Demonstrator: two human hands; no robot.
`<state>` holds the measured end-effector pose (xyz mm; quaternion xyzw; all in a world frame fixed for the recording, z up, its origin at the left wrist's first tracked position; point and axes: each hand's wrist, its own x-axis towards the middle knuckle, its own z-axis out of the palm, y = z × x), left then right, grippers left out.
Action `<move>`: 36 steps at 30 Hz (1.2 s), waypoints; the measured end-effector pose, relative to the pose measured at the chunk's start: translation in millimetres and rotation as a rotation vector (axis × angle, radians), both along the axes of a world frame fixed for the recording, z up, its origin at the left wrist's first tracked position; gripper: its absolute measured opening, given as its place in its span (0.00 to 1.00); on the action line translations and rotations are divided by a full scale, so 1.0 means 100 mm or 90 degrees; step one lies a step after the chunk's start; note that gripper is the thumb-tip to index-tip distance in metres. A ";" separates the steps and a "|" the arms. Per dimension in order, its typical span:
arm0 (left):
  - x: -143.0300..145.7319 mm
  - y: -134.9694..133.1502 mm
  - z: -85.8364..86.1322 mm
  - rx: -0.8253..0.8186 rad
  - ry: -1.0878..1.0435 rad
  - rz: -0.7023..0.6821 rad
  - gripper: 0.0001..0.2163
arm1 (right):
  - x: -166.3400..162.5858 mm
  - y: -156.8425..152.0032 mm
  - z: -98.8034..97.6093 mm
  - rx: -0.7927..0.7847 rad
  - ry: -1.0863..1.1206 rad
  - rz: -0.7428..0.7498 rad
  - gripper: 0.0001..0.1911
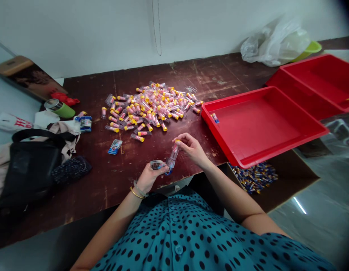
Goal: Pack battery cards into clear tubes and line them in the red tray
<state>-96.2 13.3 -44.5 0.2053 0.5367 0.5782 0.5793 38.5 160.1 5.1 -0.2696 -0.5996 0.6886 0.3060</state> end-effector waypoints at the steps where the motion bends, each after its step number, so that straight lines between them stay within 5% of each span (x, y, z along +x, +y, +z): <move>1: 0.00 -0.01 -0.01 -0.002 -0.005 0.004 0.15 | 0.01 0.01 0.00 -0.002 -0.002 0.004 0.14; 11: 0.05 0.02 0.02 0.012 0.013 -0.027 0.13 | 0.02 -0.03 0.01 0.044 -0.015 0.058 0.12; 17: 0.07 0.02 -0.02 -0.018 0.031 0.040 0.15 | 0.11 0.04 -0.01 0.180 -0.103 -0.070 0.11; 22: 0.01 0.03 0.04 0.001 0.076 -0.003 0.15 | 0.16 -0.11 -0.03 0.185 -0.209 0.169 0.13; 27: -0.02 -0.02 0.02 -0.005 0.082 -0.133 0.13 | 0.15 -0.09 -0.12 0.147 -0.156 0.014 0.16; 32: -0.07 0.05 0.02 0.025 -0.005 0.020 0.14 | 0.15 -0.05 -0.10 0.130 -0.165 0.085 0.16; 36: -0.05 0.17 0.12 0.065 -0.002 -0.001 0.12 | 0.10 -0.12 -0.14 0.153 -0.172 0.085 0.16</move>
